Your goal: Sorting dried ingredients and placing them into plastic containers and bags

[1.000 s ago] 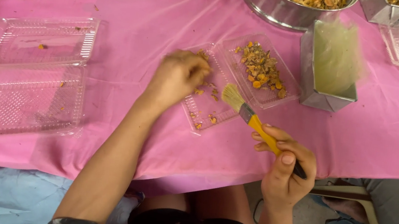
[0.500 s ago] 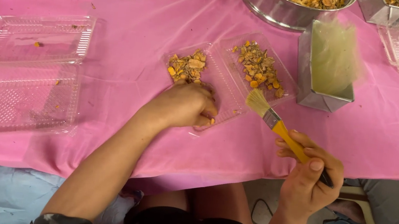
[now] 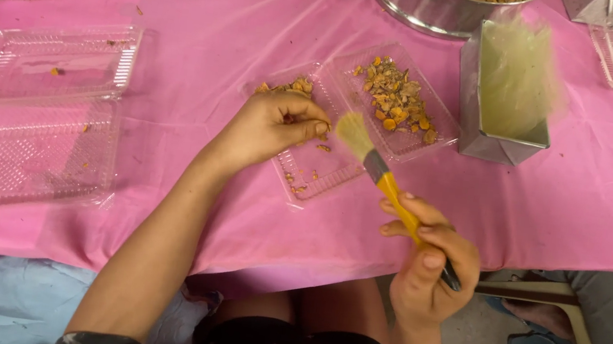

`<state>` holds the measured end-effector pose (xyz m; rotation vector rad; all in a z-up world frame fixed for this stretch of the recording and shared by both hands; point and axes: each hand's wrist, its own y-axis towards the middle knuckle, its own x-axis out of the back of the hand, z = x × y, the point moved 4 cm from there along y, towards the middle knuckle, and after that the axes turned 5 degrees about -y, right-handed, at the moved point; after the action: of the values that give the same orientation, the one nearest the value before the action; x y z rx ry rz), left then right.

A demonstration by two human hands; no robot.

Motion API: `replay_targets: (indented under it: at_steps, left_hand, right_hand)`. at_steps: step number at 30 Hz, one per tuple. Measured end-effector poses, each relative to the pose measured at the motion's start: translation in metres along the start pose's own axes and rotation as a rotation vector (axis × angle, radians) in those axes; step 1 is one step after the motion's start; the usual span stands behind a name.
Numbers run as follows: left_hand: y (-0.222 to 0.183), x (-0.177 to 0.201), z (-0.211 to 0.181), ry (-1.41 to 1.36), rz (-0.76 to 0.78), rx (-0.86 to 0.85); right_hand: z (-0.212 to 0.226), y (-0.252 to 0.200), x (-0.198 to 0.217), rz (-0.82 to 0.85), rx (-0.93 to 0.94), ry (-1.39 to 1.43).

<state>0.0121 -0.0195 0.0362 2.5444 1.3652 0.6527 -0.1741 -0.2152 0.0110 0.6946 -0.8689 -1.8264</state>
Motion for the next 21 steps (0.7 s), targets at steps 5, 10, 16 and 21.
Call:
replay_targets:
  at_steps: [5, 10, 16, 21]
  left_hand:
    - [-0.001, 0.021, 0.001, 0.079, -0.154, -0.146]
    - [-0.003, 0.059, 0.052, 1.041, -0.342, -0.047]
    - [-0.012, 0.025, -0.014, 1.012, 0.009, 0.202]
    - [-0.026, -0.008, -0.014, 1.042, 0.462, 0.473]
  right_hand:
    - [-0.006, 0.006, -0.012, 0.090, -0.025, 0.029]
    - [-0.010, 0.007, -0.001, 0.095, -0.027, -0.055]
    - [-0.001, 0.007, -0.019, 0.133, -0.011, -0.213]
    - [0.011, -0.001, -0.033, 0.150, -0.099, -0.182]
